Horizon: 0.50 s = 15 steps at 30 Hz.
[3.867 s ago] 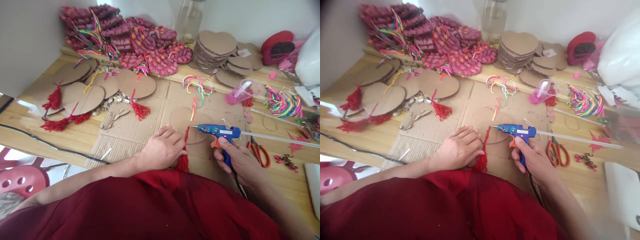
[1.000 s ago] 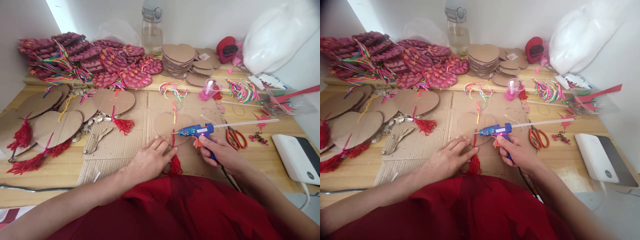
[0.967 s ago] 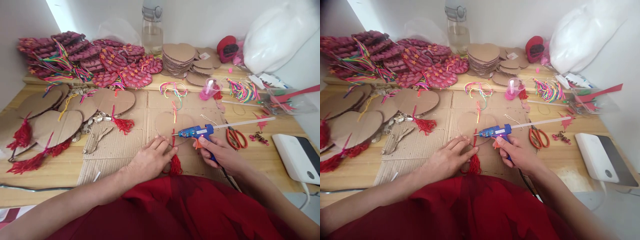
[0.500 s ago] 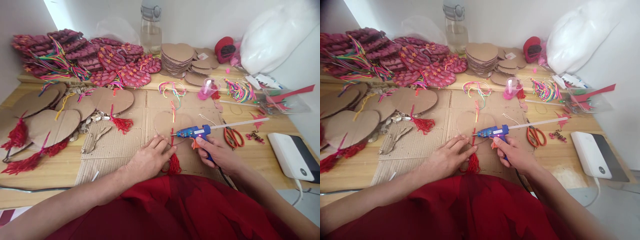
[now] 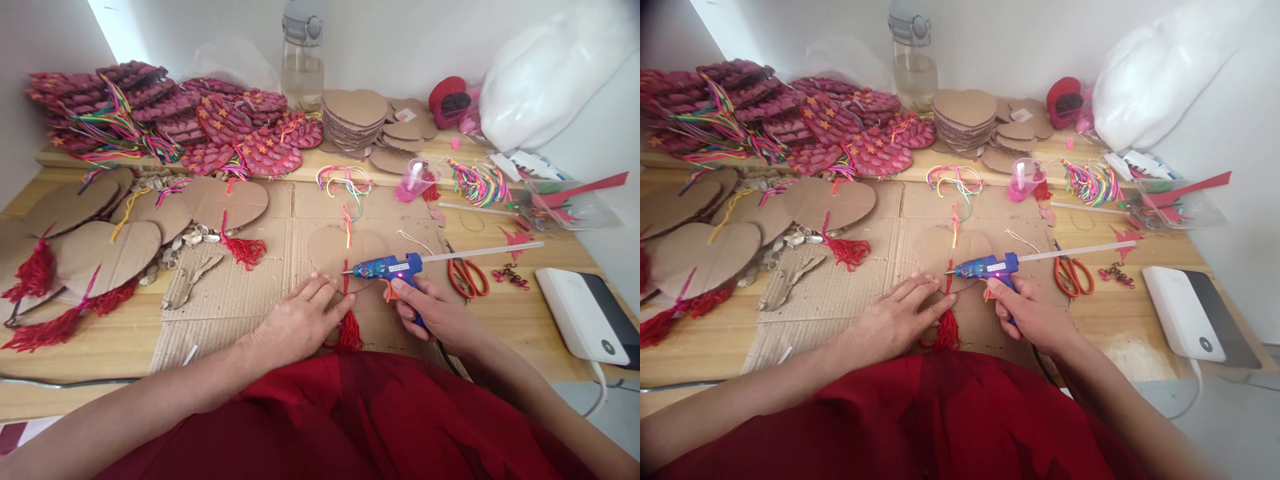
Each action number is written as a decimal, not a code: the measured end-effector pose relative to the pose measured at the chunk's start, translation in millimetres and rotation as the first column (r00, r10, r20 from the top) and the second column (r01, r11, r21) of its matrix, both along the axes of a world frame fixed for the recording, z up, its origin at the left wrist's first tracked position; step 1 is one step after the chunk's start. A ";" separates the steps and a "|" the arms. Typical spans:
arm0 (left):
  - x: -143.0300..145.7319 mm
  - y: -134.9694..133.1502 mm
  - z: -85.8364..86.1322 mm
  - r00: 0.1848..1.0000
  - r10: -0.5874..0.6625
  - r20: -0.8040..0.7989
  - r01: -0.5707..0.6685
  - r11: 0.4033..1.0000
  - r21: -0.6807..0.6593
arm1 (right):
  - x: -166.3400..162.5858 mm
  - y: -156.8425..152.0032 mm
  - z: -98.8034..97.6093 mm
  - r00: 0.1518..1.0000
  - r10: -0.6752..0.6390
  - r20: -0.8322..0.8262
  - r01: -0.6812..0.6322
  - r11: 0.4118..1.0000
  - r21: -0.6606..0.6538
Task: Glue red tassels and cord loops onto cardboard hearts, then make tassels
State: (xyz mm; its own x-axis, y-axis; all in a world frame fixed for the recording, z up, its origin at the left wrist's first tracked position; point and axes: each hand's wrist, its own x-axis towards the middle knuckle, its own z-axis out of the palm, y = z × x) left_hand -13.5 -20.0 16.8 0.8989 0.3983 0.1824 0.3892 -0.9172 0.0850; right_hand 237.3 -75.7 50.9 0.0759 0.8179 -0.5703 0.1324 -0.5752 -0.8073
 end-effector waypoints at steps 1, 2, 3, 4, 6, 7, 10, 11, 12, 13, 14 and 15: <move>0.2 -0.2 -0.3 1.000 0.005 0.000 -0.005 1.000 0.005 | -0.2 -0.2 -0.1 1.000 -0.004 0.003 0.004 1.000 -0.005; 0.5 -0.4 -0.5 1.000 0.010 -0.002 -0.010 1.000 0.007 | -0.3 0.4 -0.5 1.000 -0.015 0.005 0.015 1.000 -0.007; 0.8 -0.4 -0.7 1.000 0.015 -0.005 -0.015 1.000 0.005 | -0.4 1.6 -1.2 1.000 -0.030 0.002 0.030 0.999 -0.009; 1.1 -0.4 -0.9 1.000 0.017 -0.009 -0.017 1.000 0.000 | -0.5 3.3 -2.0 0.999 -0.048 -0.008 0.048 0.999 -0.009; 1.5 -0.3 -1.0 1.000 0.019 -0.019 -0.019 1.000 -0.018 | -0.4 6.8 -3.8 0.996 -0.074 -0.041 0.074 0.997 -0.007; 1.5 -0.1 -1.0 1.000 0.018 -0.021 -0.018 1.000 -0.025 | -0.3 8.4 -4.7 0.995 -0.084 -0.061 0.084 0.996 -0.005; 1.4 0.2 -0.6 1.000 0.020 -0.023 -0.020 0.999 -0.032 | -0.4 11.1 -6.4 0.989 -0.102 -0.104 0.102 0.995 -0.007; 1.5 0.3 -0.2 0.999 0.021 -0.027 -0.022 0.999 -0.035 | -0.7 11.5 -6.6 0.989 -0.099 -0.109 0.099 0.995 -0.012; 1.6 0.4 0.3 0.999 0.021 -0.034 -0.022 0.999 -0.041 | -1.0 11.6 -6.6 0.989 -0.096 -0.109 0.095 0.995 -0.014; 1.7 0.5 1.0 0.999 0.022 -0.042 -0.024 0.999 -0.048 | -1.4 11.6 -6.4 0.990 -0.091 -0.106 0.089 0.996 -0.017; 1.8 0.7 1.6 0.998 0.022 -0.052 -0.025 0.998 -0.056 | -1.8 11.5 -5.8 0.991 -0.083 -0.103 0.081 0.996 -0.020; 1.9 0.8 2.1 0.998 0.020 -0.059 -0.024 0.998 -0.066 | -2.1 11.2 -5.0 0.992 -0.076 -0.097 0.074 0.997 -0.023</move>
